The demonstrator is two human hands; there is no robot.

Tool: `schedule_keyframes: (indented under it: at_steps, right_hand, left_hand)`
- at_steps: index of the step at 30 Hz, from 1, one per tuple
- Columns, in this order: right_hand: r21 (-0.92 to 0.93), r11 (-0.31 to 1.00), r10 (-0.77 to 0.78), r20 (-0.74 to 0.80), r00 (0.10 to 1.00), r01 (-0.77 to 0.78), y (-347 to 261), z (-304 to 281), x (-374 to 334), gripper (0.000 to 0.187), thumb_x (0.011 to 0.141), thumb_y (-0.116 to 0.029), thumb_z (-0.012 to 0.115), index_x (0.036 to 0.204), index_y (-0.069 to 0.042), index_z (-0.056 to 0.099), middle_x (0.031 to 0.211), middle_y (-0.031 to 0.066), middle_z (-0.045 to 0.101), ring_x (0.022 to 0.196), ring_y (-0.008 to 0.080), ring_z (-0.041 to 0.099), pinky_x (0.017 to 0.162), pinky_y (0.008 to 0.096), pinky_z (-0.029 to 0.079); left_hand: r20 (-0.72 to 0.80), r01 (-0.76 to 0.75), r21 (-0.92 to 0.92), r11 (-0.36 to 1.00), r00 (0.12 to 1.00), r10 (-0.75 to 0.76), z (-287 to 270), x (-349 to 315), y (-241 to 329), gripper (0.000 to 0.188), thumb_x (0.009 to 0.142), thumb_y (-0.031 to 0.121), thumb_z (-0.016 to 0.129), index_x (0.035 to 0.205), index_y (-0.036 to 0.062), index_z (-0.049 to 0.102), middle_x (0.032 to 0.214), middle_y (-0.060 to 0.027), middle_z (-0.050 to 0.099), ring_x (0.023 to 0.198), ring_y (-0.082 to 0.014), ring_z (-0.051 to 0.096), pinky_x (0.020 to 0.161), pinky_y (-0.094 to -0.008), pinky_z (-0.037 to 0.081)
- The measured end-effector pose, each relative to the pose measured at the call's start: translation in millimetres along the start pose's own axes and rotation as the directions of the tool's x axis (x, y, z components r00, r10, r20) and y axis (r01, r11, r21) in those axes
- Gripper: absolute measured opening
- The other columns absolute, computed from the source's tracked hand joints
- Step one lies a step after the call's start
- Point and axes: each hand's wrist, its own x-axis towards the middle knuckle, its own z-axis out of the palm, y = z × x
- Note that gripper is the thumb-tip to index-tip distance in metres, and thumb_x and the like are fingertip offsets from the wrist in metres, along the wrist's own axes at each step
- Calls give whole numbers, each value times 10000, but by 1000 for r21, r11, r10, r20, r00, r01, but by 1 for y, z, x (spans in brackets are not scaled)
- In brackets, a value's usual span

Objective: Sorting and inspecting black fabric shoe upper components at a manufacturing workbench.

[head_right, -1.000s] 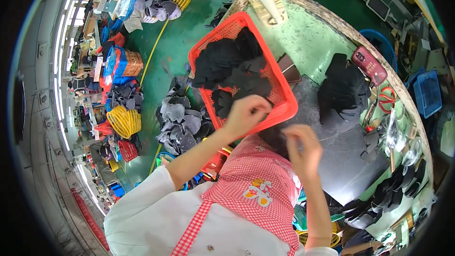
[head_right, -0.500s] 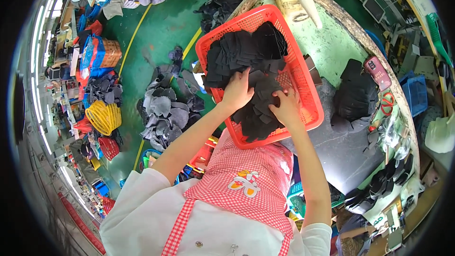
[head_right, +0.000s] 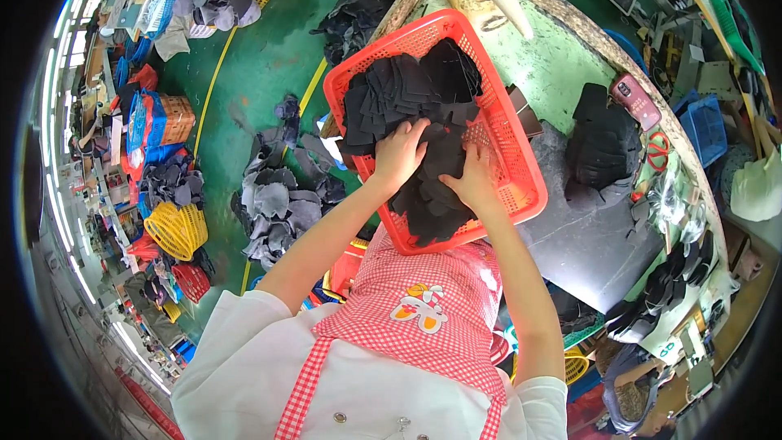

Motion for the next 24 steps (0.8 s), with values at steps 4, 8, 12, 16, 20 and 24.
schedule_keyframes:
  at_steps: [4, 8, 12, 16, 20, 24]
  right_hand:
    - [128, 988, 77, 64, 995, -85, -9, -4, -5, 841, 720, -445, 851, 1407, -96, 514, 1391, 280, 471, 1326, 495, 424, 1092, 554, 399]
    - [81, 995, 59, 40, 997, -62, 0, -2, -13, 871, 697, -431, 870, 1410, -85, 507, 1380, 288, 476, 1340, 498, 425, 1095, 573, 389]
    - [210, 975, 47, 116, 992, -70, 6, -10, -16, 880, 686, -469, 866, 1403, -94, 519, 1381, 267, 490, 1334, 492, 436, 1093, 574, 386]
    - [209, 974, 49, 164, 985, -83, 12, -11, -10, 846, 677, -451, 869, 1373, -96, 542, 1397, 218, 503, 1317, 432, 470, 1100, 561, 371]
    - [-93, 993, 83, 128, 988, -72, -14, -21, -20, 821, 696, -428, 854, 1380, -97, 543, 1413, 199, 533, 1296, 385, 517, 1111, 568, 340]
    - [95, 967, -177, -411, 894, 235, 4, 2, -11, 592, 802, -344, 787, 1306, -78, 627, 1337, 175, 610, 1210, 372, 591, 1073, 507, 405]
  left_hand:
    - [114, -49, 60, 997, 993, 42, -4, -1, -3, 310, 815, 187, 737, 1079, 127, 585, 1053, -127, 597, 920, -355, 668, 700, -484, 565]
    - [119, 10, -90, 996, 993, 1, -8, -14, -8, 257, 779, 190, 748, 974, 101, 606, 1091, -152, 580, 970, -377, 640, 757, -486, 555]
    - [65, -215, -165, 963, 971, 228, -27, -17, -25, 214, 758, 213, 743, 823, 60, 607, 1086, -126, 617, 900, -376, 623, 819, -424, 513]
    - [565, 195, -463, 865, 816, 119, -34, -2, -30, 153, 804, 178, 652, 839, 47, 580, 981, -84, 619, 892, -263, 632, 851, -374, 525]
    - [623, 602, -741, 297, 782, -30, -23, -1, -49, 112, 822, 119, 572, 923, 77, 548, 946, -33, 577, 916, -151, 609, 888, -383, 553]
    - [557, 571, -806, -153, 820, 128, -59, 0, -30, 187, 819, 76, 474, 1005, 76, 496, 1197, -143, 631, 1141, -300, 644, 1004, -573, 519]
